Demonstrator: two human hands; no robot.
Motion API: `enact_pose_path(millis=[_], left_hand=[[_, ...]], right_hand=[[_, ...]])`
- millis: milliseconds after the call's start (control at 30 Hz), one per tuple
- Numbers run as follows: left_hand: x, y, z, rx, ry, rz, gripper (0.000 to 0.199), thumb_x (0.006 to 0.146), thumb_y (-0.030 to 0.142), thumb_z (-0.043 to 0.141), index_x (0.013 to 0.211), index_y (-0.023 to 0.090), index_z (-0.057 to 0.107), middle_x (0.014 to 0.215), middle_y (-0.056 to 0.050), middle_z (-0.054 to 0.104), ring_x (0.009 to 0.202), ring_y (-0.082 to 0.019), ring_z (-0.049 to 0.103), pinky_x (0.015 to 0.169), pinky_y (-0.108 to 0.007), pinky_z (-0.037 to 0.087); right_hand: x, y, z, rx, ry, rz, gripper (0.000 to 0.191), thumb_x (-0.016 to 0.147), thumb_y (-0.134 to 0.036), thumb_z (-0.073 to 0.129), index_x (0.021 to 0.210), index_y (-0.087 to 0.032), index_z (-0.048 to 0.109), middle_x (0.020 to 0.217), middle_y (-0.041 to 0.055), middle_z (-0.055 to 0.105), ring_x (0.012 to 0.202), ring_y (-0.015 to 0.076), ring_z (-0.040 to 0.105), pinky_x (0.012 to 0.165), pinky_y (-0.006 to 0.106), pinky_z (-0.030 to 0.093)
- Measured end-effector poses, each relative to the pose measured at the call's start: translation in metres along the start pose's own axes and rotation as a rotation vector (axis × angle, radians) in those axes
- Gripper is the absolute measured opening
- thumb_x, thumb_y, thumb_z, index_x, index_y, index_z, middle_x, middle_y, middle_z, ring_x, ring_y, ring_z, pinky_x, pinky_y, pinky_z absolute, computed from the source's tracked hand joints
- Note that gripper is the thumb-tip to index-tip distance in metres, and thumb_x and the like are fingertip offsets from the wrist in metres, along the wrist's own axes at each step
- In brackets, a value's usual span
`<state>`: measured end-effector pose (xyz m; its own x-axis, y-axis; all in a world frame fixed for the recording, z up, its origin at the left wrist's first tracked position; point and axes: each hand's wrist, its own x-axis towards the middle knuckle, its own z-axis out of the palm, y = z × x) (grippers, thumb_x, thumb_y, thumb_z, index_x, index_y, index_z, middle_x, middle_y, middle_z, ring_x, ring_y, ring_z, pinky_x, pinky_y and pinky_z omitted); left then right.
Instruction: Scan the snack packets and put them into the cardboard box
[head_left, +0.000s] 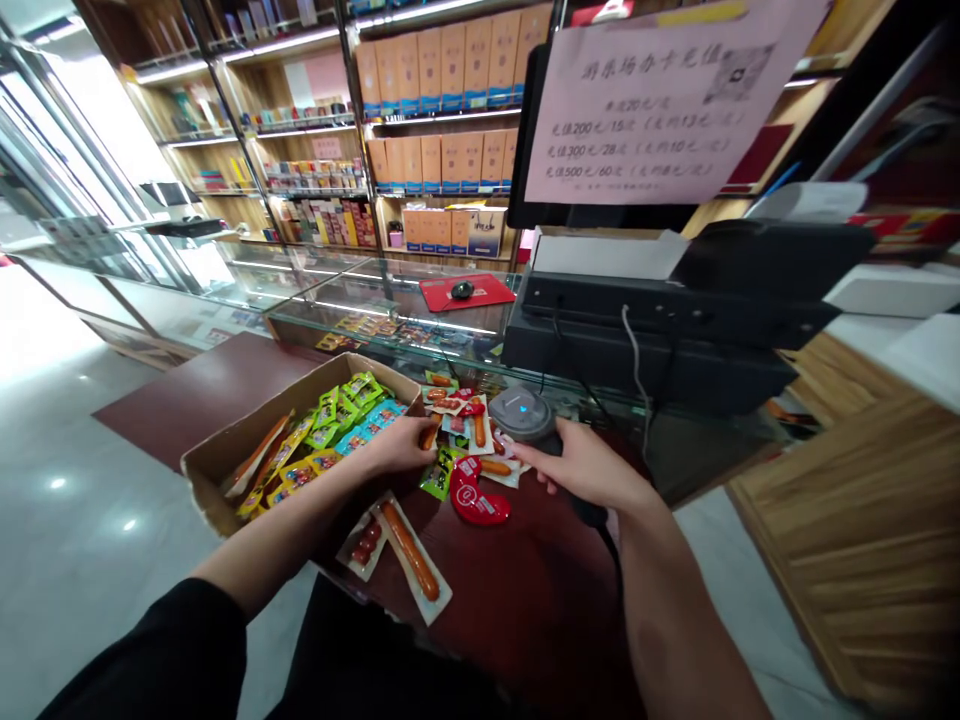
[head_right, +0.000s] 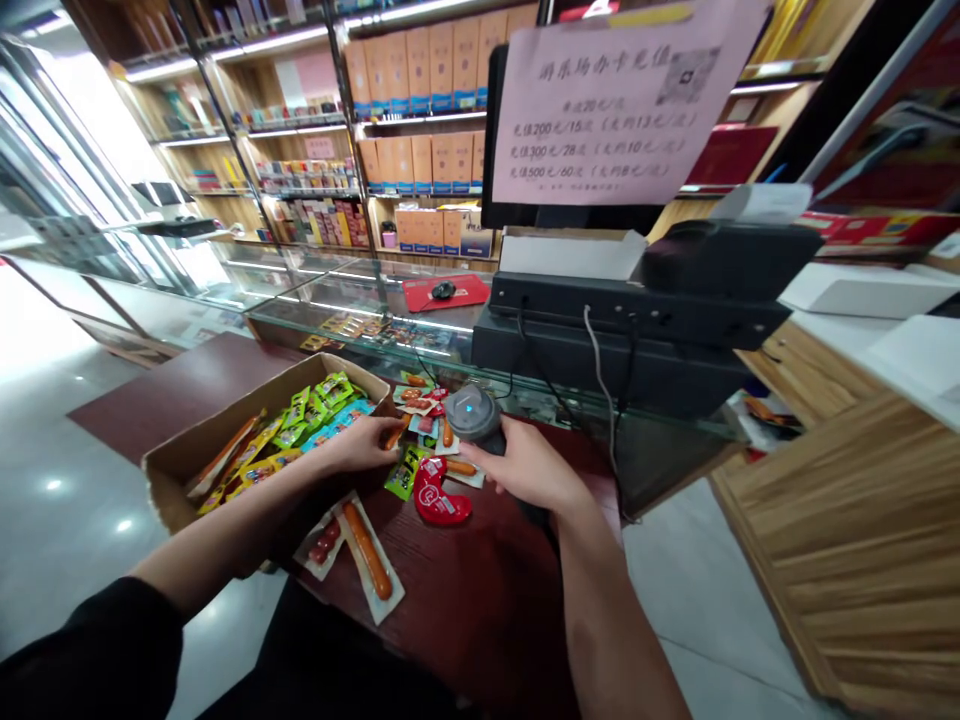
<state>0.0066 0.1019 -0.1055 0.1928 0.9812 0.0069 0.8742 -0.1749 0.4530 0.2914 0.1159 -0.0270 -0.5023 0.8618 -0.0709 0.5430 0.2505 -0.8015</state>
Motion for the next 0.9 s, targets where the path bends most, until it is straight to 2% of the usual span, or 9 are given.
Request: enact_pose_path(millis=[200,333,433,533,667,733,900], left_hand=[[0.007,-0.005,-0.028,-0.303,0.22,-0.173,0.023,0.068,0.032,0.063,0.085,0.016,0.065,0.066,0.0,0.064,0.06,-0.013,0.058,0.054,-0.022,0.042],[0.009,-0.016,-0.055,-0.605,0.28,-0.24,0.027,0.067,0.038,0.069,0.08,0.015,0.066,0.074,-0.003,0.069,0.065,-0.015,0.063,0.055,-0.022,0.048],[0.013,-0.026,-0.065,-0.863,0.311,-0.267,0.036,0.062,0.04,0.076,0.084,0.013,0.07,0.084,-0.009,0.071,0.074,-0.018,0.066,0.062,-0.026,0.053],[0.02,-0.032,-0.063,-1.136,0.289,-0.296,0.042,0.057,0.037,0.082,0.087,0.011,0.07,0.091,-0.011,0.071,0.077,-0.019,0.067,0.07,-0.03,0.056],[0.026,-0.03,-0.055,-1.324,0.248,-0.336,0.04,0.055,0.034,0.085,0.083,0.01,0.069,0.074,-0.006,0.068,0.065,-0.013,0.062,0.073,-0.034,0.057],[0.025,-0.026,-0.052,-1.323,0.235,-0.305,0.041,0.059,0.038,0.083,0.086,0.011,0.068,0.07,-0.003,0.065,0.062,-0.011,0.06,0.07,-0.033,0.057],[0.017,-0.008,-0.047,-1.138,0.105,-0.192,0.046,0.074,0.053,0.067,0.105,0.02,0.065,0.086,-0.002,0.067,0.065,-0.011,0.062,0.061,-0.026,0.053]], right_hand=[[0.001,-0.002,0.005,-0.008,-0.051,0.005,0.043,0.081,-0.053,0.062,0.104,-0.016,0.06,0.063,0.0027,0.067,0.045,0.0147,0.06,0.045,0.026,0.047],[0.003,-0.003,0.005,0.011,-0.055,0.022,0.043,0.081,-0.052,0.063,0.105,-0.016,0.059,0.067,0.0036,0.068,0.046,0.0145,0.061,0.045,0.026,0.047],[0.005,-0.002,0.009,0.025,-0.073,0.018,0.042,0.082,-0.051,0.062,0.105,-0.016,0.059,0.063,0.0025,0.067,0.046,0.0146,0.06,0.046,0.026,0.047],[0.007,0.0,0.015,0.029,-0.097,0.01,0.042,0.082,-0.051,0.062,0.106,-0.017,0.059,0.065,0.0028,0.068,0.047,0.0147,0.061,0.046,0.026,0.048],[0.007,-0.003,0.021,0.042,-0.133,0.004,0.044,0.081,-0.049,0.063,0.11,-0.016,0.059,0.068,0.003,0.068,0.048,0.0145,0.062,0.046,0.026,0.049],[0.006,-0.005,0.022,0.042,-0.131,0.005,0.044,0.081,-0.048,0.064,0.11,-0.016,0.059,0.067,0.0027,0.068,0.047,0.0142,0.061,0.046,0.025,0.048],[0.004,-0.008,0.023,0.052,-0.088,-0.008,0.041,0.082,-0.047,0.063,0.108,-0.016,0.06,0.068,0.0032,0.068,0.048,0.0138,0.061,0.046,0.026,0.049]])
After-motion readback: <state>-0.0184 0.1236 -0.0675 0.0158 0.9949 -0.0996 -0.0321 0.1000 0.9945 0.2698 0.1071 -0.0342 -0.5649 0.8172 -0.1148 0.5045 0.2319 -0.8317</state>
